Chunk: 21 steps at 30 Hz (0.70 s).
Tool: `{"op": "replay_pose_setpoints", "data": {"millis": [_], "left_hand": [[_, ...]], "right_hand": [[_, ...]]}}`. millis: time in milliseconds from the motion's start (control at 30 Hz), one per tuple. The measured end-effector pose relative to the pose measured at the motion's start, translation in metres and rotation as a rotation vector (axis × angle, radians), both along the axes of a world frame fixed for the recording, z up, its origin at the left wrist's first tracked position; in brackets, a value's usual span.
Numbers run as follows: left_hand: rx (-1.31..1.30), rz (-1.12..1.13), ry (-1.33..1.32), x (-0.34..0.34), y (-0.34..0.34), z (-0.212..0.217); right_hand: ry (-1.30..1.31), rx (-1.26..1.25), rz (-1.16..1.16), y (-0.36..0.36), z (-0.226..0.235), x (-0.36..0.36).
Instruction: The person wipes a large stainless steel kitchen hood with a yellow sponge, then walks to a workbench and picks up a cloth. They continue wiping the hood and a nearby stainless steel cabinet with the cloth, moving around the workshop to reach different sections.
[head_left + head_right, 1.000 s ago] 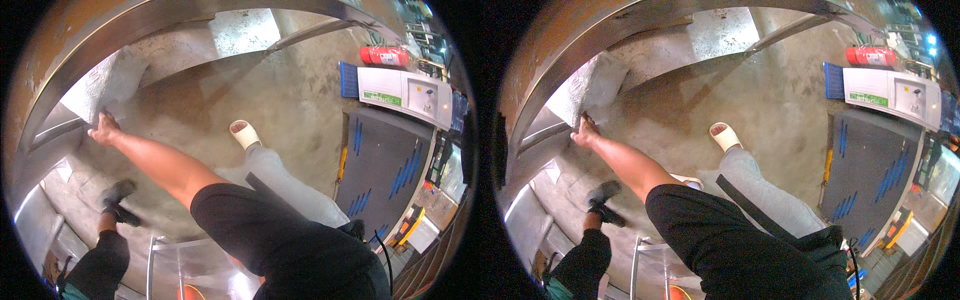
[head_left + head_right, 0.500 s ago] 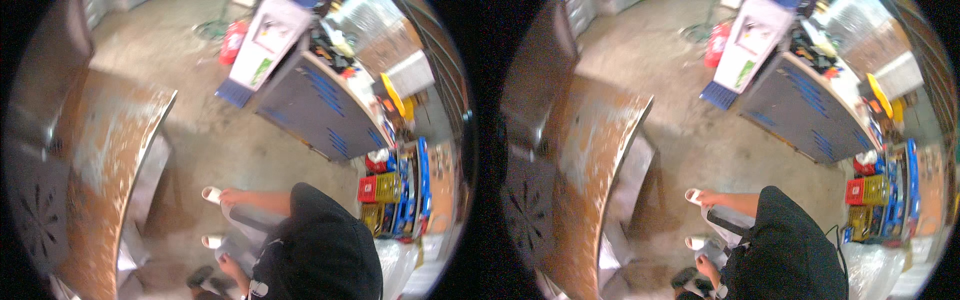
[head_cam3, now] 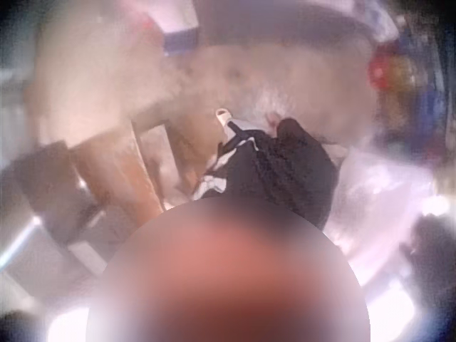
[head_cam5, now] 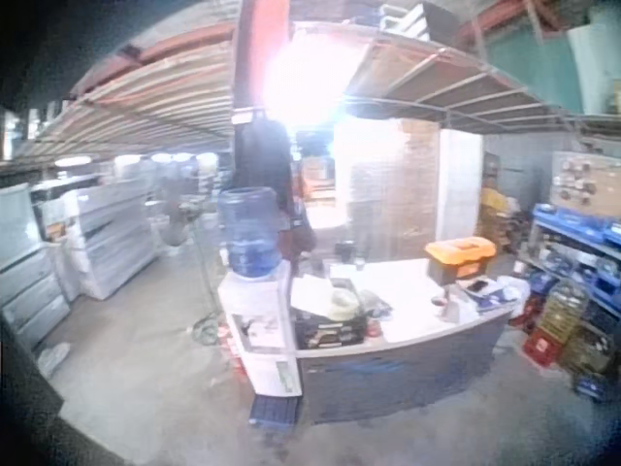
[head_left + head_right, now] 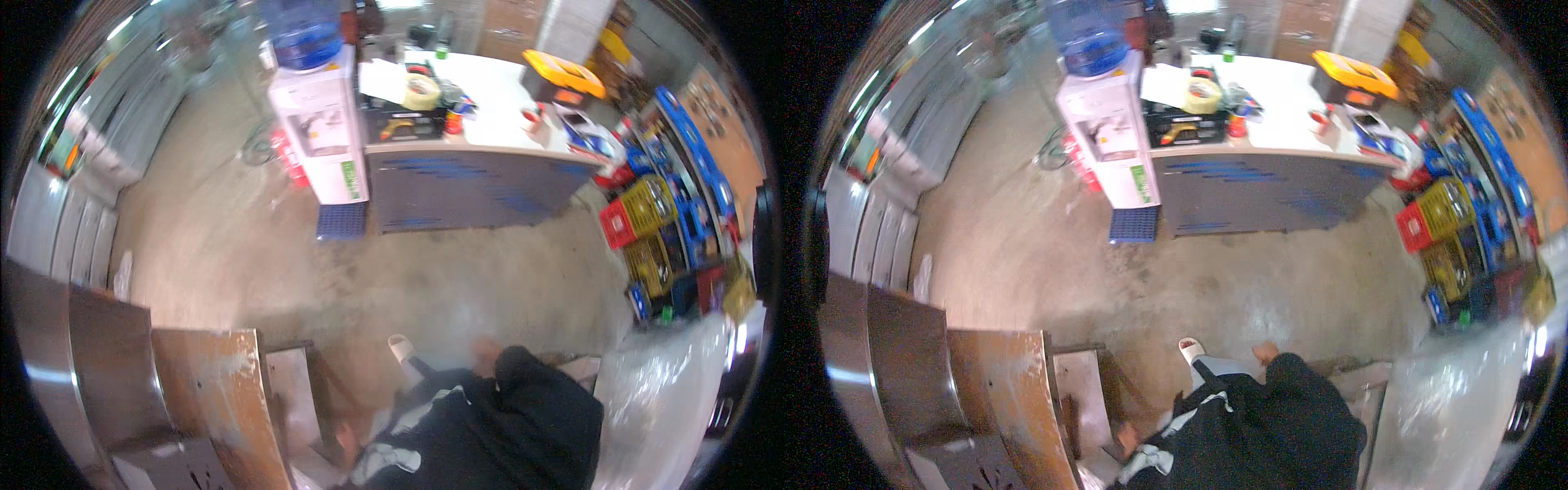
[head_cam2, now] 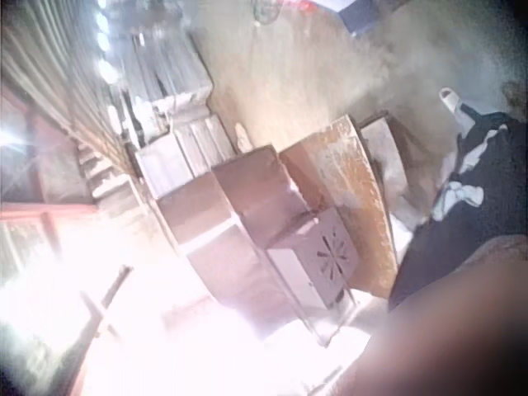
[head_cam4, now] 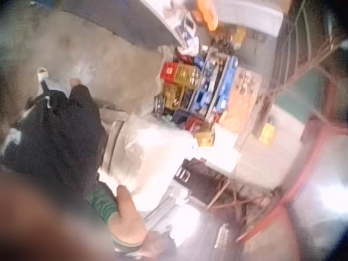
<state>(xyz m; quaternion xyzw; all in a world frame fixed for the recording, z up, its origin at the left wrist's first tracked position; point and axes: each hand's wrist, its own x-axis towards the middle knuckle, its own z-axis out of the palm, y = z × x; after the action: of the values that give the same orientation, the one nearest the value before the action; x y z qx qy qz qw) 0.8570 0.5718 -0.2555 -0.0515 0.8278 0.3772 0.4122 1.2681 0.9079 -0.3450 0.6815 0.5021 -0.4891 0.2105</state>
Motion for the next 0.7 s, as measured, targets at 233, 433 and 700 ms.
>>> {"op": "replay_pose_setpoints", "data": {"millis": [233, 433, 700], "left_hand": [[-0.116, -0.202, 0.223, -0.051, 0.128, 0.050], [-0.061, -0.487, 0.261, -0.093, 0.224, 0.072], [0.077, -0.353, 0.238, -0.229, 0.327, 0.048]], "right_hand": [[0.057, -0.042, 0.276, -0.003, -0.024, 0.011], [0.196, 0.019, 0.016, 0.072, -0.027, -0.103], [0.205, -0.089, -0.509, 0.214, 0.053, -0.285]]}}
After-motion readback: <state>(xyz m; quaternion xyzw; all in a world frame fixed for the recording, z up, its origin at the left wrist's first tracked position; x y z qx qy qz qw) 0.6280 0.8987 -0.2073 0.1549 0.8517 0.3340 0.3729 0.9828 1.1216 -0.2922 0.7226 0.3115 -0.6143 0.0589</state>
